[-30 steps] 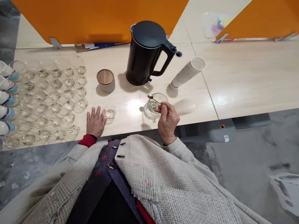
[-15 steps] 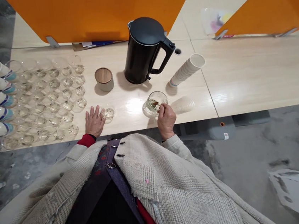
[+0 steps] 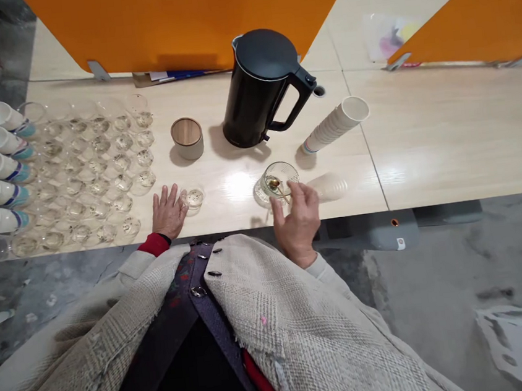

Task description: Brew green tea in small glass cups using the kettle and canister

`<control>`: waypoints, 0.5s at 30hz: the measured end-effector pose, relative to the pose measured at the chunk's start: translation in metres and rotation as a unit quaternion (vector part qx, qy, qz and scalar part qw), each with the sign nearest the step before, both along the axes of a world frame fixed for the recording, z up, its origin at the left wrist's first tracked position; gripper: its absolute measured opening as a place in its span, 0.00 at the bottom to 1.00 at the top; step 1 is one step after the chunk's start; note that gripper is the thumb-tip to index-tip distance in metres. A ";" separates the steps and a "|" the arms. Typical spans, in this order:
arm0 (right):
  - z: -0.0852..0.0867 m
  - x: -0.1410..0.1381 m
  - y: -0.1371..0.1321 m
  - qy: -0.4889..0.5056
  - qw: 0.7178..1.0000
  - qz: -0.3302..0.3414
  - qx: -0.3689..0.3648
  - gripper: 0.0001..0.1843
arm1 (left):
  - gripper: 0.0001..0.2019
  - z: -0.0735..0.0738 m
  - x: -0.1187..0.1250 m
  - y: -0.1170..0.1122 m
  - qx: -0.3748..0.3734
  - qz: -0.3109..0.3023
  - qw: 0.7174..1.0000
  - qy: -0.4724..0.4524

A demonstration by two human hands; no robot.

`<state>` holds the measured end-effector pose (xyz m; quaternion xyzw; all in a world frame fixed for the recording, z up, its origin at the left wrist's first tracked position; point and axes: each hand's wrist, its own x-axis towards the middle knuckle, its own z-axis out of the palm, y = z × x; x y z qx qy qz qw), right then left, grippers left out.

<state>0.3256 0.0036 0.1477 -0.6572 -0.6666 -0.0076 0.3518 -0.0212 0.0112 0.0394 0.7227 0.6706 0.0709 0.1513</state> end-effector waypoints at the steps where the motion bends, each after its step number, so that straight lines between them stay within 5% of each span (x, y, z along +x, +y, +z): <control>1: -0.001 -0.011 -0.001 0.024 0.999 0.043 0.003 0.27 | 0.28 0.000 0.000 0.000 0.000 0.001 1.000 0.001; 7: -0.060 -0.087 0.022 0.049 0.947 0.272 -0.162 0.41 | 0.29 -0.001 0.000 0.000 0.002 0.004 1.000 0.001; 11: -0.097 -0.118 0.047 -0.036 0.920 0.294 -0.258 0.51 | 0.29 -0.001 0.001 0.000 0.005 0.005 1.000 -0.002; 15: -0.112 -0.135 0.055 -0.091 0.913 0.289 -0.272 0.51 | 0.30 0.002 0.003 -0.001 0.004 0.007 1.000 0.003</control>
